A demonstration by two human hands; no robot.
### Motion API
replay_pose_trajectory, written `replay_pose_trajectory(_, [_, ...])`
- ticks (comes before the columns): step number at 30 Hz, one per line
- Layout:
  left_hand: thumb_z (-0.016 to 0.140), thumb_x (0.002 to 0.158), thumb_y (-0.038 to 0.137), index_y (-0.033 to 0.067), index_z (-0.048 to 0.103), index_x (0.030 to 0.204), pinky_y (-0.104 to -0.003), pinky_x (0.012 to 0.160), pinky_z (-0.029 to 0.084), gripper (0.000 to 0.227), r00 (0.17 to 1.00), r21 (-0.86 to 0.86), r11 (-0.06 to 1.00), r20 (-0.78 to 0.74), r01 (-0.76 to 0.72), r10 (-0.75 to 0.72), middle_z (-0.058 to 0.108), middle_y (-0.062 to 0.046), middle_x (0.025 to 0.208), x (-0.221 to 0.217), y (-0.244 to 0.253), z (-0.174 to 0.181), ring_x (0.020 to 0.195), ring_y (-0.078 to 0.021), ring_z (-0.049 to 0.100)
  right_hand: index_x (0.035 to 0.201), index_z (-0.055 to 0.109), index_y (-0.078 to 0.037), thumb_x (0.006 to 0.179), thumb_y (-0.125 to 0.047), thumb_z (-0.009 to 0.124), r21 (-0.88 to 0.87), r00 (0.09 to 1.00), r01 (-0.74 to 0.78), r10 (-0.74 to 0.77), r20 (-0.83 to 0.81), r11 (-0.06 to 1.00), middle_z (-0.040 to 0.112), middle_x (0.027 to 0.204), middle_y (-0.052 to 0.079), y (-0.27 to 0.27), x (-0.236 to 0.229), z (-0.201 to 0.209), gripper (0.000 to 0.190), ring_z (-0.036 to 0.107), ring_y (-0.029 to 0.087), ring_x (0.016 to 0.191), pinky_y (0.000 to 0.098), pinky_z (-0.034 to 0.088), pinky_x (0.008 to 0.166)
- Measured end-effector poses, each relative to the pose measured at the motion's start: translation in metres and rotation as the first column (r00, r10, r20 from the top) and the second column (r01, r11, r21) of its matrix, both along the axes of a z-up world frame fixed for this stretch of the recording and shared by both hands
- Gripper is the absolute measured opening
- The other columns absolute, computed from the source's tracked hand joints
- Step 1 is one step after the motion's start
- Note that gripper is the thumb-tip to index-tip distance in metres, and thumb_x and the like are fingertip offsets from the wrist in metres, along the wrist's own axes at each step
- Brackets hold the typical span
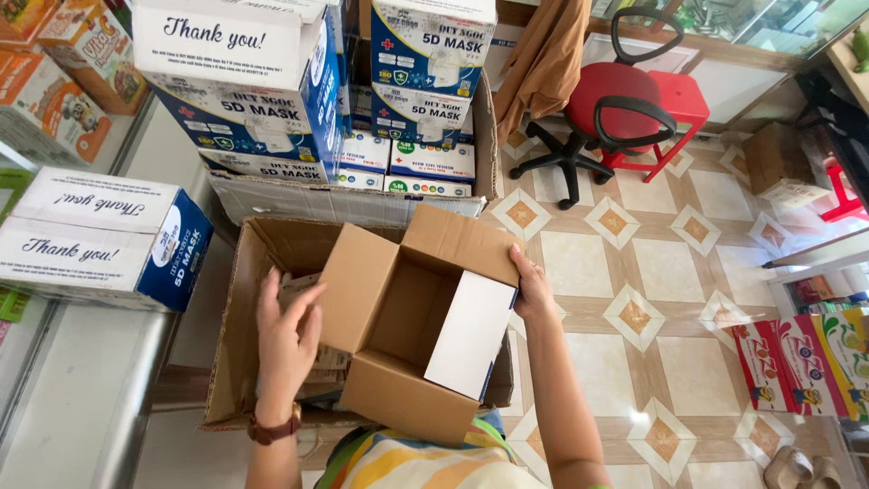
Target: The person packs individually wrapped face masks into a cardboard box. They repeatedly pick up packages from a larger container and place them into the box, arranging them in layers.
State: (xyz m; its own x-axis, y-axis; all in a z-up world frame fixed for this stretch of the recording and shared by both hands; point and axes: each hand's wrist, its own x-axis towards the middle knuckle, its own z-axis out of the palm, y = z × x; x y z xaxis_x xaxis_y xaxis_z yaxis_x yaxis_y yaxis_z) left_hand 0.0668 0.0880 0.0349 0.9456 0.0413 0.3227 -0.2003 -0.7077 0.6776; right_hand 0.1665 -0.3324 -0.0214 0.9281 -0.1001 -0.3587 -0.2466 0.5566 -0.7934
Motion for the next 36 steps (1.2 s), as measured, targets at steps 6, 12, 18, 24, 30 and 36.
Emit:
replay_pose_trajectory(6, [0.061,0.087,0.057,0.0323,0.046,0.155,-0.066,0.117,0.026,0.073,0.865,-0.177,0.977,-0.466,0.117,-0.187,0.011,-0.019,0.173,-0.015,-0.01,-0.063,0.158,-0.0426,0.012,0.116,0.067,0.007,0.096,-0.036,0.068,-0.017,0.998,-0.059,0.058,-0.038,0.998,0.074,0.107,0.019,0.011,0.011,-0.007,0.047,0.073,0.025,0.092,0.0373,0.061,0.078])
replay_pose_trajectory(12, [0.079,0.074,0.054,0.0115,-0.002,0.161,-0.067,0.109,0.023,0.127,0.978,-0.155,0.982,-0.191,-0.112,0.081,-0.01,-0.046,0.157,-0.017,-0.04,-0.065,0.146,-0.0563,0.0,0.113,0.066,0.012,0.102,-0.035,0.07,-0.048,0.994,-0.073,0.076,0.079,0.996,0.073,0.107,0.02,0.016,0.016,0.001,0.049,0.071,0.024,0.09,0.0358,0.059,0.076])
replay_pose_trajectory(18, [0.081,0.088,0.04,0.0026,0.023,0.157,-0.045,0.109,0.043,0.097,0.984,-0.943,0.308,-0.159,-0.129,-0.075,0.045,-0.02,0.151,-0.034,-0.048,-0.051,0.131,-0.0299,0.052,0.112,0.068,0.005,0.096,-0.036,0.064,0.026,0.992,-0.078,0.076,0.099,0.997,0.075,0.105,0.016,0.011,0.017,0.023,0.044,0.074,0.023,0.09,0.0346,0.061,0.076])
replay_pose_trajectory(24, [0.066,0.088,0.048,0.0082,0.048,0.147,-0.047,0.101,0.048,0.073,0.866,-0.936,-0.024,-0.315,-0.352,-0.389,0.057,-0.01,0.141,-0.032,-0.049,-0.037,0.125,-0.0255,0.056,0.126,0.062,0.017,0.106,-0.034,0.066,-0.173,0.991,0.003,0.019,0.13,0.985,0.073,0.11,0.019,0.03,0.016,0.038,0.055,0.07,0.023,0.093,0.0342,0.058,0.077])
replay_pose_trajectory(30, [0.065,0.089,0.048,0.0114,0.046,0.148,-0.047,0.104,0.047,0.072,0.887,-0.941,-0.007,-0.316,-0.337,-0.337,0.056,-0.007,0.142,-0.036,-0.061,-0.032,0.129,-0.0241,0.054,0.158,0.017,0.004,0.088,-0.026,0.077,-0.802,0.768,0.588,0.237,0.595,0.106,0.025,0.161,0.037,0.078,-0.043,0.076,0.097,0.028,0.049,0.151,0.0537,0.03,0.121])
replay_pose_trajectory(36, [0.064,0.091,0.043,0.0122,0.047,0.148,-0.047,0.098,0.049,0.067,0.899,-0.94,0.014,-0.33,-0.341,-0.288,0.058,-0.006,0.14,-0.037,-0.06,-0.039,0.125,-0.0231,0.056,0.154,0.033,-0.021,0.074,-0.026,0.088,-0.968,0.81,0.178,0.585,0.041,-0.177,-0.004,0.157,0.04,0.119,-0.092,0.098,0.097,-0.006,0.06,0.146,0.0709,0.015,0.111])
